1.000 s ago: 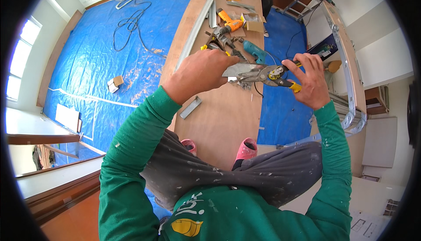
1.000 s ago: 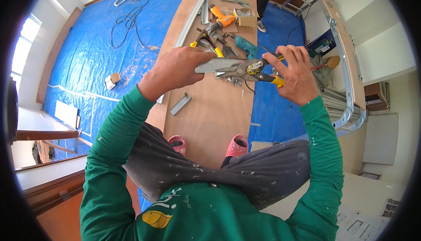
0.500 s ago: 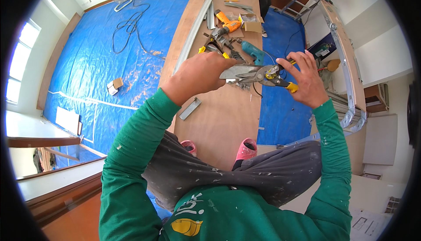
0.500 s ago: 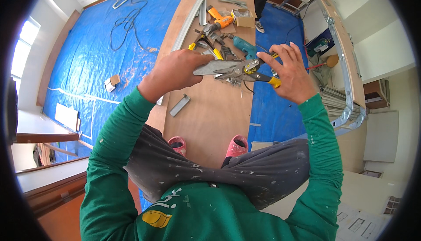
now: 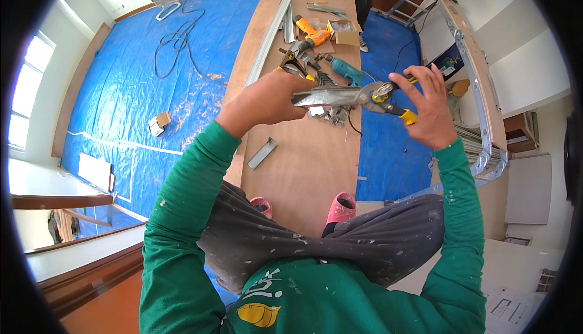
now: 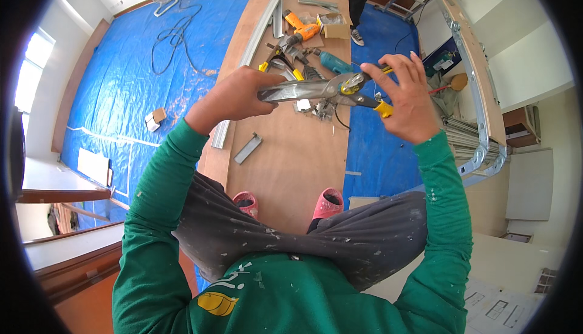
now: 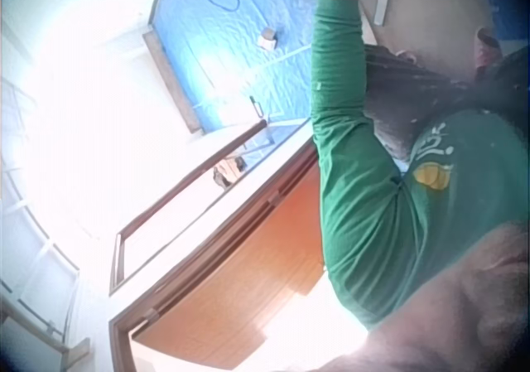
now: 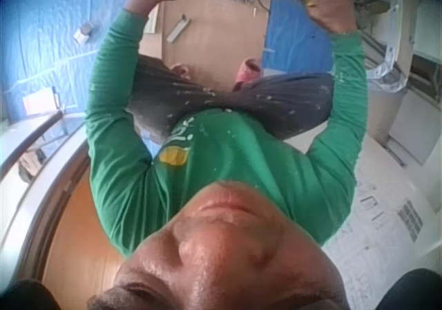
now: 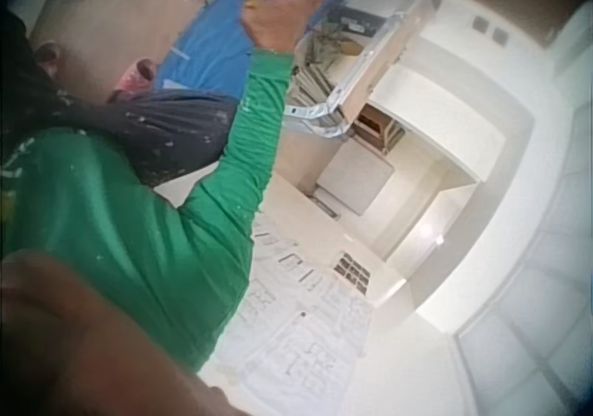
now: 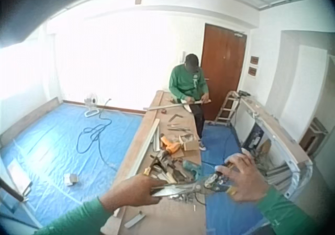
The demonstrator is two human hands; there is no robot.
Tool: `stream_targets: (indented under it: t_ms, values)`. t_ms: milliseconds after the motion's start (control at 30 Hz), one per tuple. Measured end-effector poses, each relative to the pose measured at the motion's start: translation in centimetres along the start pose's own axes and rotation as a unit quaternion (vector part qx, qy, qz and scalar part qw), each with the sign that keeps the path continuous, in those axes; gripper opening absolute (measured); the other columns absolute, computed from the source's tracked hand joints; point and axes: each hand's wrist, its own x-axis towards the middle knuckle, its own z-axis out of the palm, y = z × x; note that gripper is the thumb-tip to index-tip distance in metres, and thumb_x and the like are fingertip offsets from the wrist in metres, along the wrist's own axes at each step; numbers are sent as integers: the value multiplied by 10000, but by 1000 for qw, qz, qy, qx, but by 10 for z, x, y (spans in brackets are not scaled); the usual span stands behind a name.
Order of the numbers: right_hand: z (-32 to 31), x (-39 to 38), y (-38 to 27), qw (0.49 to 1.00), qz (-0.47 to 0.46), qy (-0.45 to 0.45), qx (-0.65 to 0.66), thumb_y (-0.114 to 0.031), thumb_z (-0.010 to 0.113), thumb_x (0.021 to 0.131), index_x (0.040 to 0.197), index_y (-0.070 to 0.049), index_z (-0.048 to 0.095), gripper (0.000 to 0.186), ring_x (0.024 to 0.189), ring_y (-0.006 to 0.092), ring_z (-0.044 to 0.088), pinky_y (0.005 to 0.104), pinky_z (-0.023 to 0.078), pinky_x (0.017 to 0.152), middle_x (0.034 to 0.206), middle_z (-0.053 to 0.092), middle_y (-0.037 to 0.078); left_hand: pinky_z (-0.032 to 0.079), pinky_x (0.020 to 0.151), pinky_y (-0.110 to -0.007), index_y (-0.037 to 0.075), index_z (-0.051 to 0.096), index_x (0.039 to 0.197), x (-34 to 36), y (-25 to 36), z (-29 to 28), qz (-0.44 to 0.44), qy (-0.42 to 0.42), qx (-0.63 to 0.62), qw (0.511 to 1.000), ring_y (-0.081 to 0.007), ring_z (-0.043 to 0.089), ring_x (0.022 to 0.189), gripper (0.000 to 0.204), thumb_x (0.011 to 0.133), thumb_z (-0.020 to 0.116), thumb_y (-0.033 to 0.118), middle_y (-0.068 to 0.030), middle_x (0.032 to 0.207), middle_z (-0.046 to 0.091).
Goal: The person sits on the floor and uses tin snips to cut a long metal profile into shorter segments. They repeatedly position the snips, cut, and place the resulting pieces on the workbench.
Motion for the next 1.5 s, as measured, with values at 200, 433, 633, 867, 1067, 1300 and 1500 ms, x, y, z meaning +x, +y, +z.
stream_targets:
  t_ms: [200,433,633,867,1067,1300,1500]
  values:
    - [-15,-5,5,979,103,-23,173,-177,906,772,1524,-122,579,822,1311,355,578,466,412,1214,1345,587,136,575,782,-417,27,727,1355,5,-5,-10,-54,50,-66,995,-286,726,772,600,838,871,294,-191,905,769]
    - [13,-19,9,902,158,-148,373,-313,954,804,1535,-37,548,881,1315,329,621,437,478,1158,1404,612,152,562,715,-369,-38,736,1300,11,-4,-16,-121,128,-109,978,-193,708,750,652,884,884,441,-165,900,767]
    - [49,-25,3,782,221,-201,548,-389,918,880,1598,20,456,947,1353,248,593,393,450,1174,1469,610,163,555,695,-355,-35,739,1261,10,6,-17,-114,195,-65,972,-182,701,737,616,885,888,430,-153,882,761]
    - [41,-10,-16,780,202,-181,564,-440,892,905,1601,39,440,958,1335,240,598,379,467,1155,1458,617,163,549,681,-372,-24,696,1207,9,13,-11,-102,253,-55,961,-213,703,728,598,834,932,380,-159,873,747]
    - [39,-13,-17,829,217,-153,492,-504,892,882,1588,43,451,997,1345,299,614,409,482,1148,1462,615,219,532,661,-375,-8,633,1124,10,17,-7,-83,257,-82,959,-190,654,691,574,811,953,352,-132,812,712]
    - [41,-11,-17,850,201,-122,471,-535,891,869,1582,51,452,1021,1357,331,611,415,481,1154,1466,608,248,572,760,-413,-10,617,1119,11,21,-11,-111,168,-124,972,-288,752,815,628,781,981,375,-204,886,741]
    - [41,-10,-19,839,213,-129,483,-504,893,877,1585,58,443,1010,1362,330,608,415,479,1154,1467,607,249,559,723,-383,-31,622,1213,12,14,-5,-93,166,-177,966,-215,715,787,659,838,944,405,-157,900,727]
